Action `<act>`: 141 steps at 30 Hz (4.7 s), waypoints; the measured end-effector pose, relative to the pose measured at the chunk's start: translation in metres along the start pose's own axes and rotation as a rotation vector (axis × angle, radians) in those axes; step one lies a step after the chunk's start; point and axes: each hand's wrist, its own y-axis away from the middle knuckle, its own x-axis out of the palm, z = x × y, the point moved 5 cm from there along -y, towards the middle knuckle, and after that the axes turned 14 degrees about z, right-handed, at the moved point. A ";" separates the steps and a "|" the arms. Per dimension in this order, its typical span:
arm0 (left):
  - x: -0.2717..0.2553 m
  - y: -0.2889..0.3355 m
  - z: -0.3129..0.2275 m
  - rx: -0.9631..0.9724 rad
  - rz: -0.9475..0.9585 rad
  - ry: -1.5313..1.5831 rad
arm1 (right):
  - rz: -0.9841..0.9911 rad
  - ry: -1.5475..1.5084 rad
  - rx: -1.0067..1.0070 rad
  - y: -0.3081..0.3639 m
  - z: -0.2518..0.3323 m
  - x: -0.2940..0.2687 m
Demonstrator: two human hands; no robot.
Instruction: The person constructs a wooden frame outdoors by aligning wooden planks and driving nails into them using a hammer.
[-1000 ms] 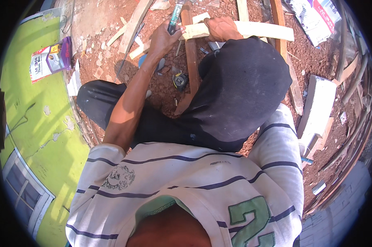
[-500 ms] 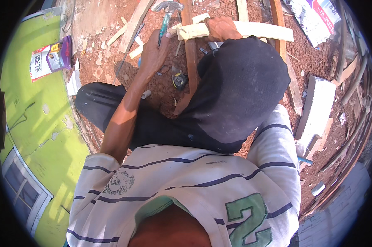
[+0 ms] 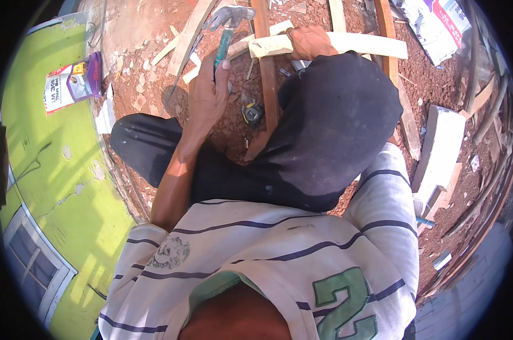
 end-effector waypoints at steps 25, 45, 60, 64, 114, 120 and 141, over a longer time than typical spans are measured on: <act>0.009 -0.002 0.020 -0.090 0.052 -0.179 | -0.070 -0.021 -0.027 0.006 0.001 -0.003; 0.007 0.013 0.014 0.233 -0.292 0.061 | -0.093 -0.102 -0.018 0.023 0.016 -0.021; 0.030 -0.001 0.042 -0.016 -0.080 -0.032 | -0.002 -0.002 -0.014 0.005 0.008 -0.009; 0.017 -0.007 0.029 -0.061 -0.005 -0.053 | -0.055 -0.031 -0.059 -0.003 -0.006 0.008; 0.035 0.003 0.047 -0.101 0.111 0.005 | 0.052 0.027 0.007 -0.002 0.007 -0.006; -0.061 -0.001 -0.075 0.385 -0.381 0.406 | -0.060 -0.009 -0.005 0.004 -0.001 0.000; 0.060 0.000 0.060 -0.074 0.136 -0.165 | -0.044 -0.034 -0.008 -0.009 -0.007 0.009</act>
